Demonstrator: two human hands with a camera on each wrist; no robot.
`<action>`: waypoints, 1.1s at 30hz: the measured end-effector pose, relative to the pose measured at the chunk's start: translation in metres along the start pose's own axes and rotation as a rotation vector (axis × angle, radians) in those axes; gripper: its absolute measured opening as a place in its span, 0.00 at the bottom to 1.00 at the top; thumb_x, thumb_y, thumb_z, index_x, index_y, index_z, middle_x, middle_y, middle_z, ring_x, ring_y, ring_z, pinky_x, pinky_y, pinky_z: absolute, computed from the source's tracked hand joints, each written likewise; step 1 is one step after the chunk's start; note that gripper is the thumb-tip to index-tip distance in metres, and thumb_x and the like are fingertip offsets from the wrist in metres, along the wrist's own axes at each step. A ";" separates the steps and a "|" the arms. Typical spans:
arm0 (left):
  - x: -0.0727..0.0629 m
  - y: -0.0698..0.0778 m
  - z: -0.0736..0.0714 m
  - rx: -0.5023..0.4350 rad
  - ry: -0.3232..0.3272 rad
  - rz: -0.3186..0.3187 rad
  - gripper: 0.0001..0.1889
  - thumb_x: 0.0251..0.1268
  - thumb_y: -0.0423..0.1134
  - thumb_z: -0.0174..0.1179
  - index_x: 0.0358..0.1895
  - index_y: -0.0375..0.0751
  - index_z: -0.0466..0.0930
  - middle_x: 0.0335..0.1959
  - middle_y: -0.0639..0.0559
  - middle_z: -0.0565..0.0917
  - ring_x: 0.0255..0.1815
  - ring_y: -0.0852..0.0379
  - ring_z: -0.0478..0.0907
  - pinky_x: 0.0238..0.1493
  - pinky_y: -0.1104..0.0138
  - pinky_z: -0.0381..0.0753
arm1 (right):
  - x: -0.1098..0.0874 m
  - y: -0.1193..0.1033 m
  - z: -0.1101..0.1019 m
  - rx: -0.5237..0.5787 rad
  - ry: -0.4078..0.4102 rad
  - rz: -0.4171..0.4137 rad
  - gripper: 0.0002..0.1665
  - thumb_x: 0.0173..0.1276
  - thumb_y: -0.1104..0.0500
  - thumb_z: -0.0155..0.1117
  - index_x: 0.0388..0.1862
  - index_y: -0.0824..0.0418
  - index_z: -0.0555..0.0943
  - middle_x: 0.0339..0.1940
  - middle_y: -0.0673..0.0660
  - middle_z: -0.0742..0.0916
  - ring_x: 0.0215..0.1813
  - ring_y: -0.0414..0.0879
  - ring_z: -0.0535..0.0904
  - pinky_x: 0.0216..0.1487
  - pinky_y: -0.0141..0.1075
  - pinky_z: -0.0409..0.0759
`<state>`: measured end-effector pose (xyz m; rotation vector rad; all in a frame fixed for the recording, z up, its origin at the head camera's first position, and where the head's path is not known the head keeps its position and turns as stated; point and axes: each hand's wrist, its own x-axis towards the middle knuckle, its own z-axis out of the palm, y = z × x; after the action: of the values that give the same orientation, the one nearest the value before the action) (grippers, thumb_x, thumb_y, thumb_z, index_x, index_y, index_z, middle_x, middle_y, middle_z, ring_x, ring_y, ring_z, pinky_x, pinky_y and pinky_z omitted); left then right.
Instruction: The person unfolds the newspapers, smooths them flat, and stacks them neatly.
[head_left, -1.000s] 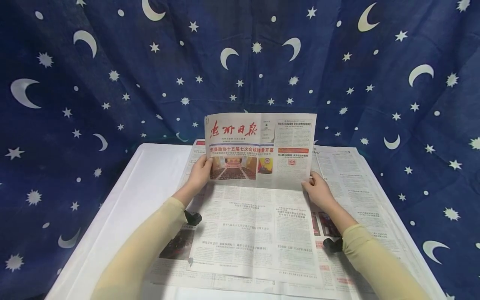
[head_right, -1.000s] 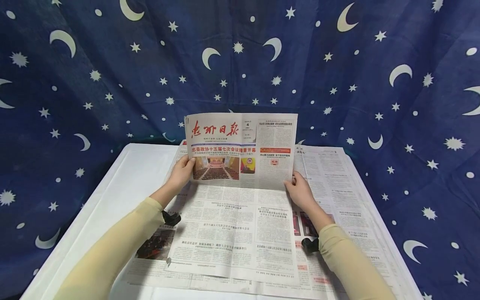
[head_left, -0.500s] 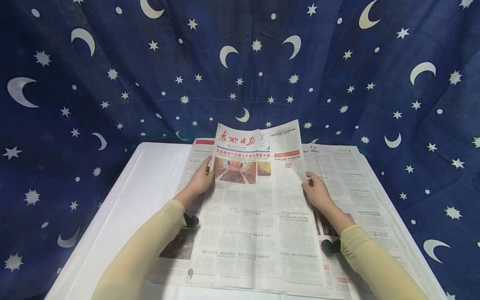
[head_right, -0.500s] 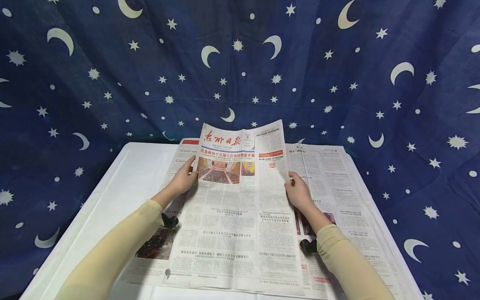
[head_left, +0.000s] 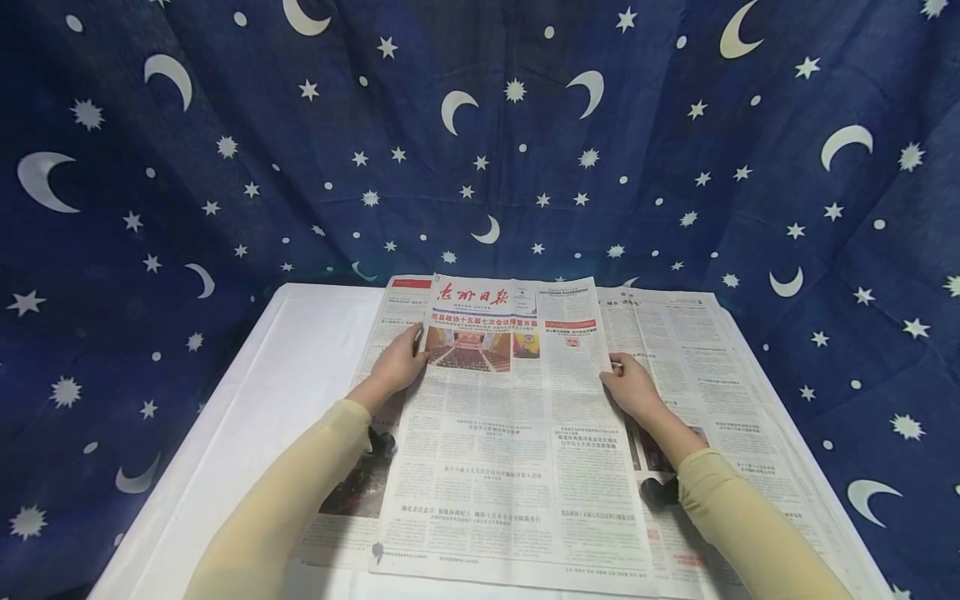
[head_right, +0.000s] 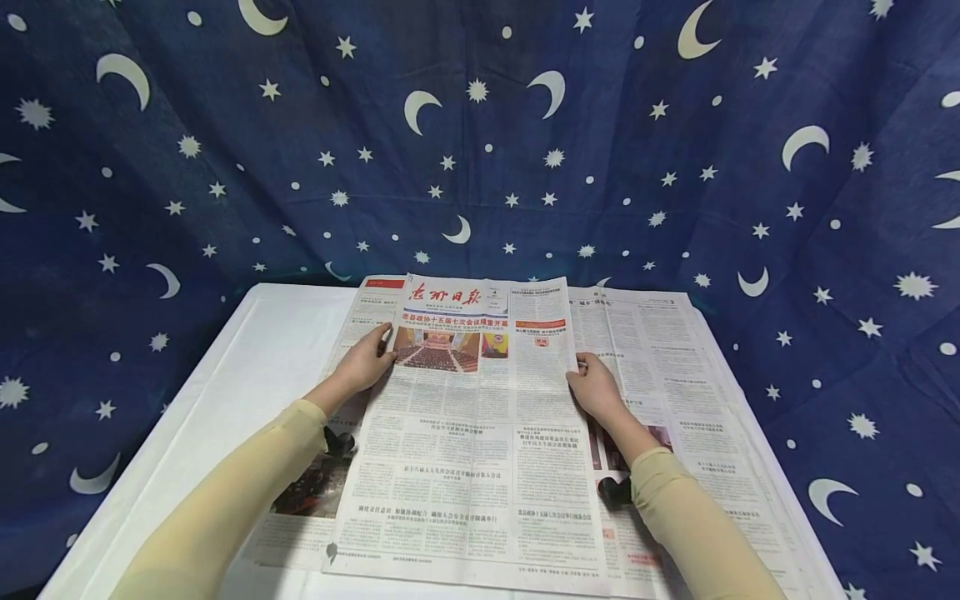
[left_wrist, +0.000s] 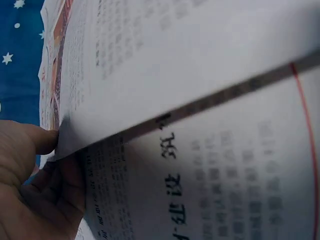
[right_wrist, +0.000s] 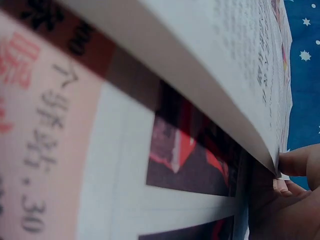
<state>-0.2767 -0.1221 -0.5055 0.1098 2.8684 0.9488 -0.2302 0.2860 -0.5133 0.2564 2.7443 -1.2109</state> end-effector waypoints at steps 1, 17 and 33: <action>0.000 0.001 0.000 0.025 0.012 0.000 0.37 0.77 0.40 0.56 0.82 0.37 0.50 0.75 0.33 0.65 0.74 0.36 0.66 0.73 0.47 0.65 | 0.000 0.000 0.000 0.003 0.000 0.001 0.36 0.78 0.57 0.53 0.78 0.72 0.58 0.47 0.65 0.82 0.40 0.51 0.83 0.37 0.38 0.84; -0.051 0.088 0.038 -0.007 -0.387 0.557 0.39 0.78 0.50 0.55 0.84 0.46 0.48 0.82 0.48 0.56 0.81 0.48 0.53 0.80 0.55 0.52 | -0.021 -0.006 -0.021 0.298 -0.054 0.015 0.40 0.83 0.37 0.40 0.83 0.59 0.58 0.66 0.65 0.77 0.56 0.53 0.80 0.51 0.40 0.83; -0.059 0.125 0.083 0.125 -0.446 0.550 0.42 0.77 0.58 0.52 0.85 0.50 0.43 0.84 0.41 0.47 0.83 0.43 0.47 0.80 0.54 0.48 | -0.048 -0.032 -0.019 0.823 -0.249 -0.069 0.33 0.86 0.52 0.45 0.83 0.63 0.56 0.66 0.61 0.76 0.54 0.43 0.84 0.53 0.37 0.84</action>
<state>-0.2030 0.0201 -0.4916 1.0220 2.5015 0.6887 -0.1911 0.2741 -0.4690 0.0708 1.9302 -2.1598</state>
